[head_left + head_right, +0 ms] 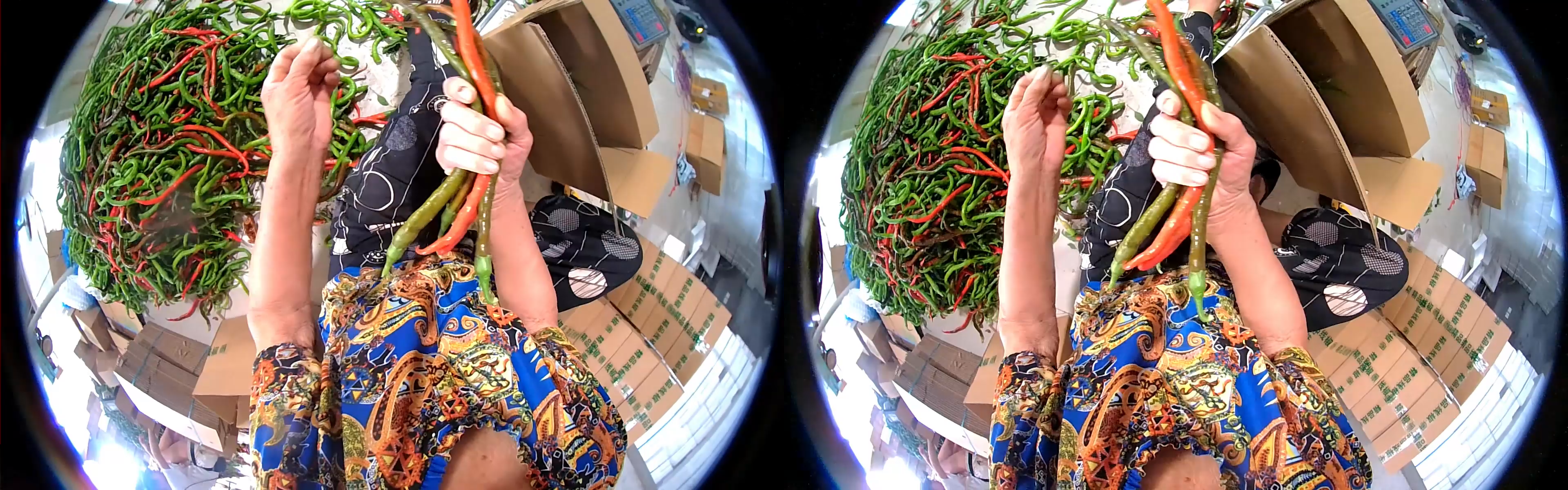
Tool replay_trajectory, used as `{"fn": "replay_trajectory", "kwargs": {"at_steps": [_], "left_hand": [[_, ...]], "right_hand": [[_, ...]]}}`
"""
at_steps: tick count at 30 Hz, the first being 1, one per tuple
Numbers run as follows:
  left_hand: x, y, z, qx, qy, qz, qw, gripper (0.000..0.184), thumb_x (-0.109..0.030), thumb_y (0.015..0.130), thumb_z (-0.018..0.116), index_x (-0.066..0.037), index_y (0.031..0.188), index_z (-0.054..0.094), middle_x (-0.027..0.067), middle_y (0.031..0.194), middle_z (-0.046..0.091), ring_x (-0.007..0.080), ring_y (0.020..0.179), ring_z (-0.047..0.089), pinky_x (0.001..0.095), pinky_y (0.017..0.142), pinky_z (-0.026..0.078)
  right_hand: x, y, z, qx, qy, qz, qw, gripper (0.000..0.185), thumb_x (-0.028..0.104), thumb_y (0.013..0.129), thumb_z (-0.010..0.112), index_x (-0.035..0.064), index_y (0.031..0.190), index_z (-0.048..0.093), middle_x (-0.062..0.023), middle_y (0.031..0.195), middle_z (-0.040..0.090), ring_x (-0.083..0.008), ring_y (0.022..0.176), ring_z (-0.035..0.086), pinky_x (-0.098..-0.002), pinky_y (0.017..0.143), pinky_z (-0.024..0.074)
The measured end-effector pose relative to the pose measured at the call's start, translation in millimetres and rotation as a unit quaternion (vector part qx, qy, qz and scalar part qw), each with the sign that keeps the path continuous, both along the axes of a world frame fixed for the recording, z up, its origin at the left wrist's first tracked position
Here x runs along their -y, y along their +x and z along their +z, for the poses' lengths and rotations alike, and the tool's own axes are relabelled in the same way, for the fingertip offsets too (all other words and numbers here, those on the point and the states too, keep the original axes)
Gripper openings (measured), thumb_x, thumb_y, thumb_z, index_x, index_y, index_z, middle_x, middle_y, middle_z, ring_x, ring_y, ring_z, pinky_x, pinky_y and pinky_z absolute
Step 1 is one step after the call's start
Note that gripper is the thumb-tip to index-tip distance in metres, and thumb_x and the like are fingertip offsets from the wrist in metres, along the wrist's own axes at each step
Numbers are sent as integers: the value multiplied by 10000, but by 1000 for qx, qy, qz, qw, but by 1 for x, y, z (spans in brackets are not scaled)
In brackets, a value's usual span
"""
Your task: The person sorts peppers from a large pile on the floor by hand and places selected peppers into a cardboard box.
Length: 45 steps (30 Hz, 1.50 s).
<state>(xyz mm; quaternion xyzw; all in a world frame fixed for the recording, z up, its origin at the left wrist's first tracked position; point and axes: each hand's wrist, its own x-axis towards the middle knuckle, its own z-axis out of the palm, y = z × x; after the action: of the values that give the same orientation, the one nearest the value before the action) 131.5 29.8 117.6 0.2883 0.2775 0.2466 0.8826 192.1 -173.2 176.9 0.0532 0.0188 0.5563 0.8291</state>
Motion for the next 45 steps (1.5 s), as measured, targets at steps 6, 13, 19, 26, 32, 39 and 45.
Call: {"fn": "replay_trajectory", "kwargs": {"at_steps": [6,13,19,26,32,39,45], "left_hand": [[-14,-60,-47,-166,75,-42,982,142,-137,937,579,-11,998,604,61,859,630,125,729,584,238,653,474],[10,-83,-130,-252,622,-91,736,191,-45,815,638,-53,1006,652,129,838,669,242,723,648,340,649,511],[61,-23,-187,-252,800,-291,459,75,-108,784,589,-101,853,618,82,859,599,261,874,570,378,707,486],[65,-5,-214,-343,766,-412,355,154,-141,810,570,-117,953,620,95,1013,567,293,984,559,416,737,495],[13,-19,-147,-295,742,-283,531,167,-84,768,634,-80,932,602,115,898,593,308,820,626,403,685,518],[-68,-65,24,-303,540,-55,784,120,-87,928,583,-9,1006,631,40,899,654,103,767,582,263,688,479],[-114,-86,93,-146,424,27,893,216,-91,944,568,-15,1146,582,53,1022,634,126,898,605,252,806,498]], "right_hand": [[12,5,9,43,-37,-52,997,265,149,910,558,-36,1071,458,-1,690,469,-68,550,444,-215,509,428],[10,0,3,41,-60,-47,996,320,127,869,622,-12,1095,442,-4,736,464,-74,589,457,-217,540,426],[10,3,1,20,-103,-55,993,300,124,870,601,-3,1092,444,-11,739,459,-86,596,451,-235,547,413],[10,2,-8,13,-132,-51,990,295,130,868,598,6,1091,451,-20,746,462,-88,595,444,-238,552,406],[11,3,-8,35,-133,-26,990,284,110,841,614,-2,1064,478,-35,755,474,-91,584,442,-237,540,388],[2,-6,-4,46,-167,-19,985,274,88,849,594,-10,1081,487,-51,761,453,-94,601,443,-241,544,379],[-9,-11,6,61,-179,-6,982,240,61,873,557,-5,1099,511,-70,817,515,-107,631,470,-240,571,413]]}}
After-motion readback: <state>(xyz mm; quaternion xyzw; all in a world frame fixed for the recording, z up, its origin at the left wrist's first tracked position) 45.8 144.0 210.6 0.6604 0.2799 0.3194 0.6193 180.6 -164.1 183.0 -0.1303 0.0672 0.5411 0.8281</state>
